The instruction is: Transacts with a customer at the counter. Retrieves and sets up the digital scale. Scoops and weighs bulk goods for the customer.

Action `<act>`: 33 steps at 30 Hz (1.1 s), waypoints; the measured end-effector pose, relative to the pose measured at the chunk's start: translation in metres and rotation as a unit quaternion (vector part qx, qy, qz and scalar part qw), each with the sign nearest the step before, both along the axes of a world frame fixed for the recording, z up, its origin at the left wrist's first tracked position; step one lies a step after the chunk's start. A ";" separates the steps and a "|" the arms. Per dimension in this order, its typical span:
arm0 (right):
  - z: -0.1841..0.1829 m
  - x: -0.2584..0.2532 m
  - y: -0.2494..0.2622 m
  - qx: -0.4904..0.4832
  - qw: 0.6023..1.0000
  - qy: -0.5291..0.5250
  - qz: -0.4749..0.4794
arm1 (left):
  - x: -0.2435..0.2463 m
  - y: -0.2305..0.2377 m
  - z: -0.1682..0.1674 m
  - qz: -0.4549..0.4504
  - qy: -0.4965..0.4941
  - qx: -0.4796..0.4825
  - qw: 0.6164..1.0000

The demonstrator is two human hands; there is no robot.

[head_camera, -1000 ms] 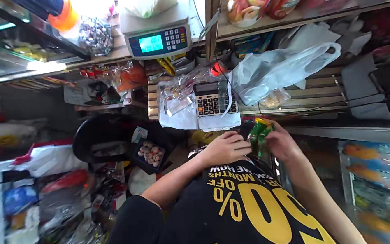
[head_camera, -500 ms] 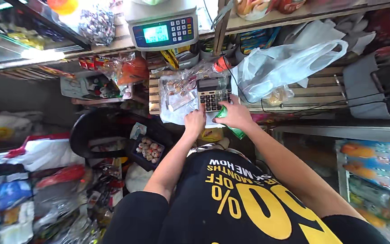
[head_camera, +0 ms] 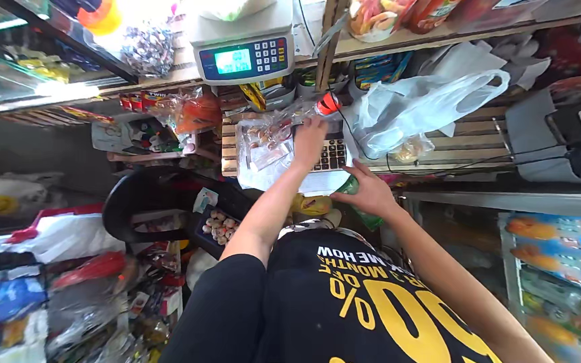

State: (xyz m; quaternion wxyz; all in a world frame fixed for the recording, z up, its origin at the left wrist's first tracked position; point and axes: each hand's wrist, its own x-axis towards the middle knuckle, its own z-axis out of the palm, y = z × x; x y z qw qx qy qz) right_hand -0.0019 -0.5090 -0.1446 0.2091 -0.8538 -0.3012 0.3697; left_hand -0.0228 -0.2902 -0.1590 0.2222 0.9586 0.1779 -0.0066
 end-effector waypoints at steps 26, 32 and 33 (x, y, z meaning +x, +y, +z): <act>0.014 -0.020 -0.091 0.343 0.864 0.171 -0.328 | -0.093 -0.054 -0.045 0.016 -0.058 0.086 0.994; 0.018 -0.021 -0.119 0.525 0.653 0.394 -0.378 | -0.076 -0.072 -0.042 -0.031 -0.009 0.039 0.999; 0.024 -0.022 -0.123 0.536 0.644 0.390 -0.381 | -0.079 -0.070 -0.039 -0.015 -0.028 0.025 0.999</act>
